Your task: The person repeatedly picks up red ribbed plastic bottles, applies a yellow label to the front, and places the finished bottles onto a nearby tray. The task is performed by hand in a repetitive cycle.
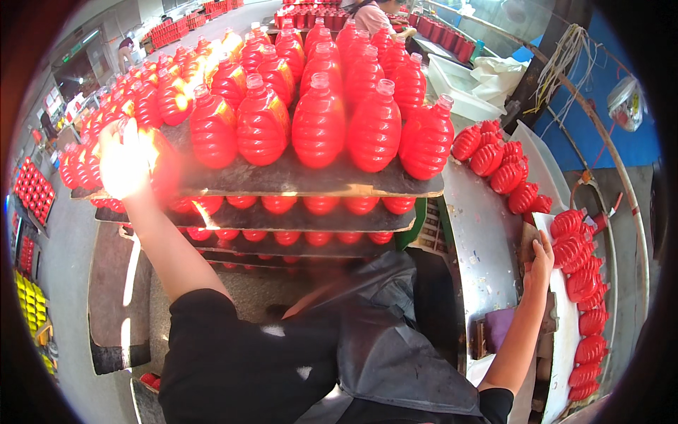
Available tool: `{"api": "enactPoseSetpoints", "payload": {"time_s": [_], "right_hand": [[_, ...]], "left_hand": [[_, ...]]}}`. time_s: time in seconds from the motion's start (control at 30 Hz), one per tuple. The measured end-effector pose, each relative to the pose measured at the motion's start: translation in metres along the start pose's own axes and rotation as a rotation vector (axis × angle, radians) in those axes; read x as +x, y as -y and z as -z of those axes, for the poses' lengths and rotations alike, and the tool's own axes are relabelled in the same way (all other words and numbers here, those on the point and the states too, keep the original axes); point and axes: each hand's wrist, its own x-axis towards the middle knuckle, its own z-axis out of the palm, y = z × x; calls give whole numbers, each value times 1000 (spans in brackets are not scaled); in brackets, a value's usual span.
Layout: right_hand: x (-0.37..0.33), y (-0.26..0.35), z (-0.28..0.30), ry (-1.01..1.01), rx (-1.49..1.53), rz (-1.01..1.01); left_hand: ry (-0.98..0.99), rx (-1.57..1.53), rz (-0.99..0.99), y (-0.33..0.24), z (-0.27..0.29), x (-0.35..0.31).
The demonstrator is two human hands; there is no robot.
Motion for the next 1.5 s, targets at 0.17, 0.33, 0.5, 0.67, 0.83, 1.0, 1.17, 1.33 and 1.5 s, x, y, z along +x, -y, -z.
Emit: {"api": "enactPoseSetpoints", "payload": {"time_s": [0.17,0.33,0.5,0.67,0.83,1.0,1.17,1.33,1.5], "right_hand": [[7,-16,34,-70,-3,-2],[-14,-19,46,-156,-135,-10],[-44,-9,44,-84,-107,-43],[-62,-8,60,-214,-72,-73],[-76,-2,111,-197,-49,-163],[-72,26,160,-261,-392,-19],[-14,57,170,-472,-1008,292],[80,77,142,-481,-1320,421],[131,100,132,-314,-1501,328]], "left_hand": [[15,-38,2,31,-57,16],[165,-18,-129,101,-125,55],[326,-377,-12,122,-151,66],[-56,194,-144,40,-99,26],[-386,-587,-594,-125,-55,-56],[-218,-1215,-681,-275,-68,-173],[264,-1296,-499,-340,-69,-250],[731,-1453,-490,-382,-69,-316],[1179,-1352,-413,-469,-109,-406]]}}
